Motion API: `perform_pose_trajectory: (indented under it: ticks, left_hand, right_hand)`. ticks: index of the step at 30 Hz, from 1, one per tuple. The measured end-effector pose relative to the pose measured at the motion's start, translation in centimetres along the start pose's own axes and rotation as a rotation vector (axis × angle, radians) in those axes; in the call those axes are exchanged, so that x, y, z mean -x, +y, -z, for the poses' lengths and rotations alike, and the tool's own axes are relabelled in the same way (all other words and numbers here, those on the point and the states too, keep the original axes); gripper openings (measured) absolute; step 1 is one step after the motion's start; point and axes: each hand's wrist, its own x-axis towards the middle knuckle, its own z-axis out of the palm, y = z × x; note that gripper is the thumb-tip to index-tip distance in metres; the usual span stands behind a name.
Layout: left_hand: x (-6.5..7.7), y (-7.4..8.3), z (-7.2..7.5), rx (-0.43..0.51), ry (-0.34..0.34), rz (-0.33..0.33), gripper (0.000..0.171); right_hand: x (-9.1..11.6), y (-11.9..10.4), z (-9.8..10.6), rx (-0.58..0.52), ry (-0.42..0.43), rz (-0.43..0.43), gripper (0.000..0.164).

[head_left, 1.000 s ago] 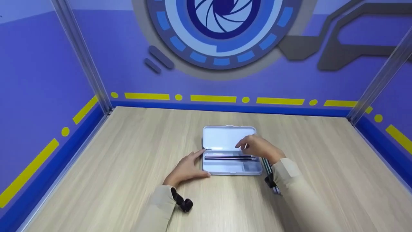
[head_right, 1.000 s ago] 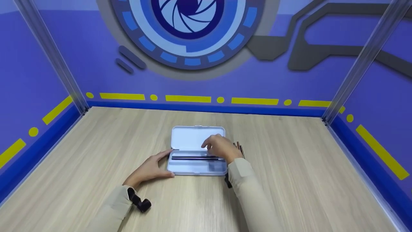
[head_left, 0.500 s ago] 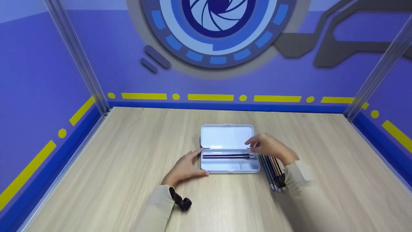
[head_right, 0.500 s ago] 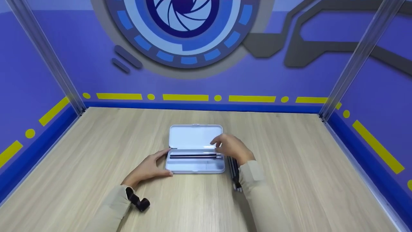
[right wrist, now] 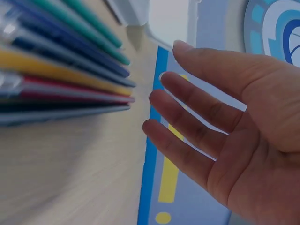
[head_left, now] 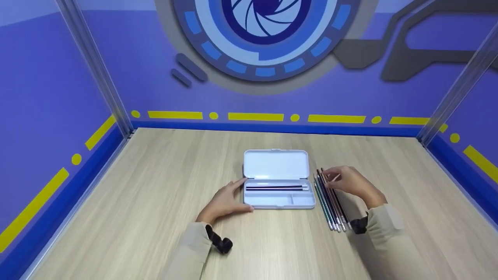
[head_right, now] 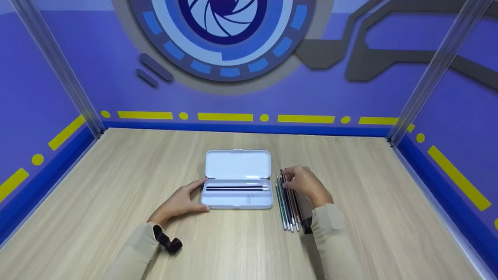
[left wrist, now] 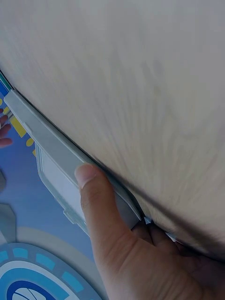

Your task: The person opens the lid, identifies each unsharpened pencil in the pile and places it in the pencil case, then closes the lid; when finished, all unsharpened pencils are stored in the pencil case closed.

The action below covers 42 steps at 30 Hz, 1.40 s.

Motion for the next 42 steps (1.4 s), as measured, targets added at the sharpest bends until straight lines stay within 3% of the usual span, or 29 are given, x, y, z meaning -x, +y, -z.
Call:
perform_pose_trajectory:
  ticks: [6,15,42]
  left_hand:
    - [-0.1,0.1,-0.2,0.004,0.006,-0.002,0.099]
    - [-0.2,0.2,-0.2,0.003,0.001,-0.002,0.101]
    - [0.0,0.1,0.0,-0.008,0.0,-0.018,0.102]
  right_hand:
    - [1.1,1.1,0.2,-0.013,-0.035,-0.095,0.043]
    - [2.2,2.1,0.0,-0.076,-0.151,-0.246,0.054]
    - [2.3,2.2,-1.1,-0.116,-0.105,-0.296,0.051]
